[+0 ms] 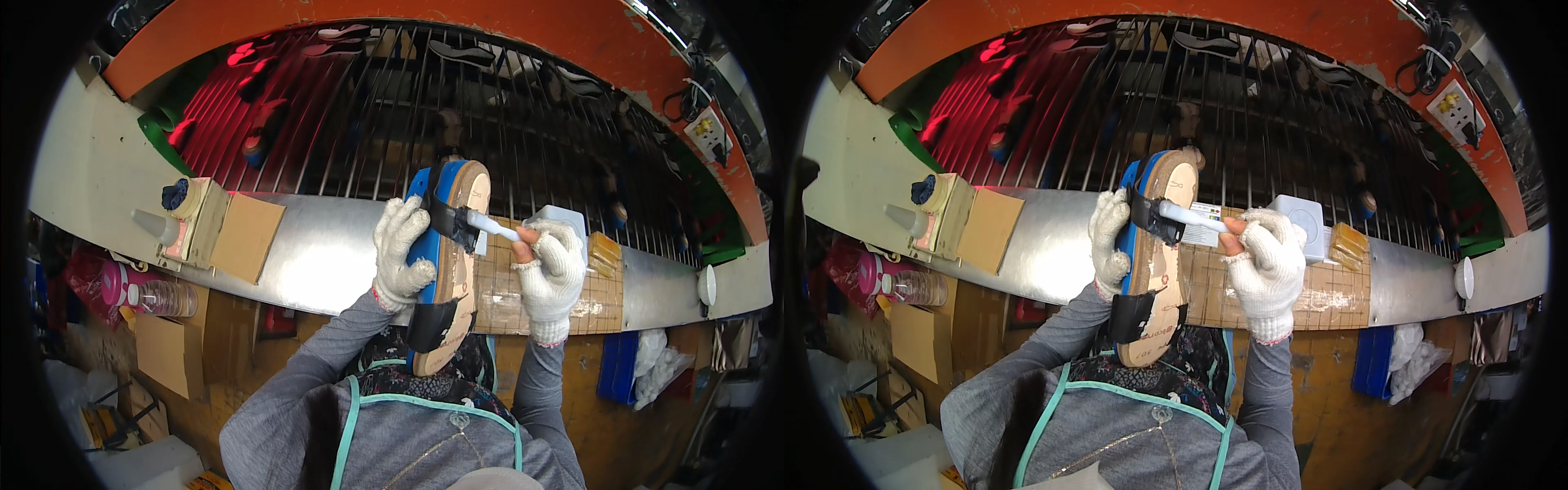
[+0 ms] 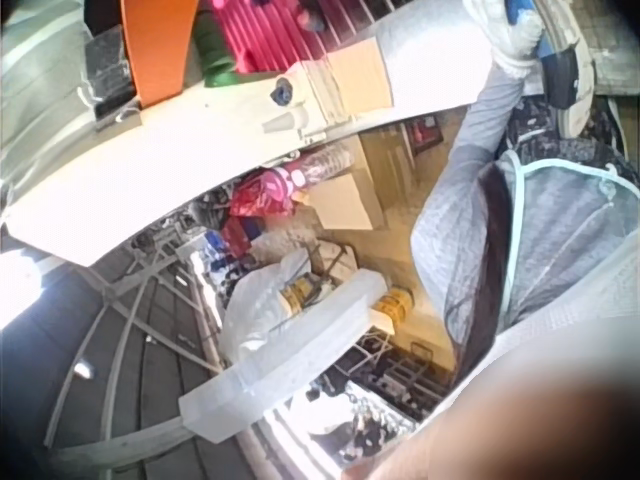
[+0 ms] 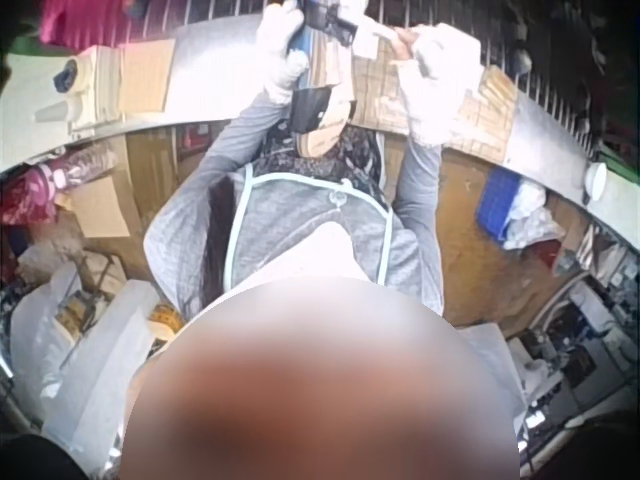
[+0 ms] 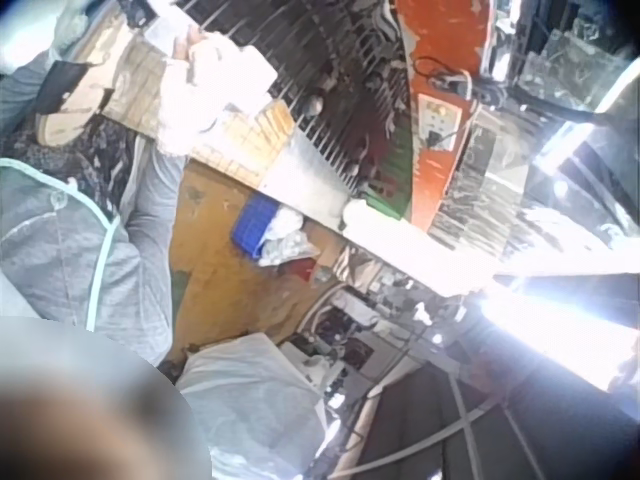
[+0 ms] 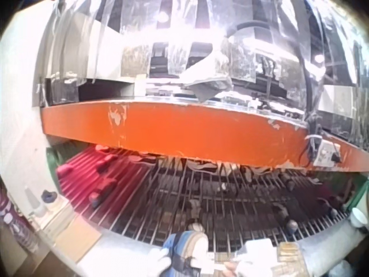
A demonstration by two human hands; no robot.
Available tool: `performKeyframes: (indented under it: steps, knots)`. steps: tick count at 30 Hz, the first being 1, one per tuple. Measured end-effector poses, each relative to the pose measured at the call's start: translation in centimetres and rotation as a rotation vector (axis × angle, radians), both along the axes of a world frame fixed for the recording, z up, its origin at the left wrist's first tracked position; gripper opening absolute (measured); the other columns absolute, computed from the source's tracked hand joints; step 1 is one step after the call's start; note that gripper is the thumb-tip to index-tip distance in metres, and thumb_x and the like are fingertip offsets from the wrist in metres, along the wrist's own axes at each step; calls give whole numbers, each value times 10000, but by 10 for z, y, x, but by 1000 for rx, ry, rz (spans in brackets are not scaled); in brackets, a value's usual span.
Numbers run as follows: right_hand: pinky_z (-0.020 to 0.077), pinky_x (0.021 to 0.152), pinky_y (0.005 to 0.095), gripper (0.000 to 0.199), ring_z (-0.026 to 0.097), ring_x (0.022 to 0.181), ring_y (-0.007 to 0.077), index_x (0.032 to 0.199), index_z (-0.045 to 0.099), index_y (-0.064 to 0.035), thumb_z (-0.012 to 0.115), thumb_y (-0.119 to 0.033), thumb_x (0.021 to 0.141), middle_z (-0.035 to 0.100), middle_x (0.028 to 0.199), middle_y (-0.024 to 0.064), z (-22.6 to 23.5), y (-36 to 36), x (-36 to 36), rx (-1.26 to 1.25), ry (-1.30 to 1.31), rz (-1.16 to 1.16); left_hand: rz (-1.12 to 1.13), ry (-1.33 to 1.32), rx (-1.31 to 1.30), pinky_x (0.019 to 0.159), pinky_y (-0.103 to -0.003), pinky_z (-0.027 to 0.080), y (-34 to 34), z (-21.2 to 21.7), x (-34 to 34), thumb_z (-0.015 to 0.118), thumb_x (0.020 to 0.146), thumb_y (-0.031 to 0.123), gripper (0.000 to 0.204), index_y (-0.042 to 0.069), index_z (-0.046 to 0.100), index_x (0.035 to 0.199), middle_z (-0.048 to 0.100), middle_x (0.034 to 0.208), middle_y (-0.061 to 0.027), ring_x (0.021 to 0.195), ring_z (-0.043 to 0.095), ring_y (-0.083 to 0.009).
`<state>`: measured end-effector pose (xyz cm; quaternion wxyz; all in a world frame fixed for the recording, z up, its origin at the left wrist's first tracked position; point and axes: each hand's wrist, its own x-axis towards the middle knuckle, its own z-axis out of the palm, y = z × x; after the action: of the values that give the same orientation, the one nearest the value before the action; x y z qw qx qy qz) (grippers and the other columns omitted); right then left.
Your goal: The person applies glue to the sole and strap junctions of a blue sandal using a small brush. They repeatedly dip the brush into a container and spread the adhesive along the edges, then place the sandal on a metal rack. The person also moves a pink container and a water bottle on the counter.
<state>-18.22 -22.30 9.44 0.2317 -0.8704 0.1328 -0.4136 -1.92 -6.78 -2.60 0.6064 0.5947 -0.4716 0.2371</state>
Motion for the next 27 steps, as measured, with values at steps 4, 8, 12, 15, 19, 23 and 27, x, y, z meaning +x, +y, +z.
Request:
performKeyframes:
  steps: [4, 8, 12, 15, 19, 23, 27]
  knots:
    - [455, 823, 352, 235, 600, 931, 247, 969, 787, -91, 837, -113, 741, 682, 958, 66, -2, 0, -5, 37, 24, 39, 17, -5, 5, 1184, -525, 228, -1, 6, 0, 480, 963, 656, 749, 54, 566, 1401, 529, 1451, -211, 1403, 416, -397]
    - [465, 796, 346, 217, 609, 931, 242, 953, 780, -71, 828, -108, 745, 674, 975, 80, 1, -3, -12, 17, 47, 101, 17, -58, -19, 1180, -515, 235, -6, 12, 6, 479, 984, 607, 707, 41, 563, 1400, 534, 1444, -219, 1394, 431, -391]
    - [465, 715, 308, 177, 603, 877, 182, 954, 760, -21, 798, -118, 811, 646, 951, 76, -4, -1, -18, 373, 21, 210, 59, -150, -50, 1166, -524, 260, -13, 18, 9, 474, 992, 585, 682, 39, 564, 1392, 549, 1423, -221, 1378, 452, -382]
    - [460, 671, 269, 190, 579, 822, 131, 972, 741, 13, 774, -137, 861, 621, 940, 67, -21, 17, -19, 577, -55, 121, 104, -182, -79, 1167, -528, 272, -18, 23, 10, 468, 1000, 578, 667, 42, 569, 1384, 555, 1420, -206, 1365, 464, -381]
    - [441, 661, 248, 255, 547, 795, 116, 976, 711, 56, 755, -180, 891, 597, 948, 62, -27, 34, -36, 681, 27, 222, 151, -208, -72, 1175, -535, 269, -20, 27, 13, 478, 996, 581, 663, 48, 571, 1379, 560, 1412, -182, 1357, 469, -384]
    - [425, 697, 262, 273, 549, 843, 139, 966, 708, 60, 751, -200, 892, 590, 947, 64, -21, 47, -51, 768, 47, 183, 142, -160, -50, 1183, -533, 264, -18, 27, 15, 490, 973, 620, 631, 163, 570, 1402, 565, 1397, -172, 1371, 458, -370]
    - [464, 627, 239, 238, 581, 810, 132, 994, 725, 56, 760, -161, 902, 590, 968, 69, -20, 48, -42, 614, 6, 115, 113, -291, -96, 1179, -535, 262, -20, 26, 18, 474, 973, 638, 656, 165, 554, 1421, 542, 1420, -180, 1373, 451, -371]
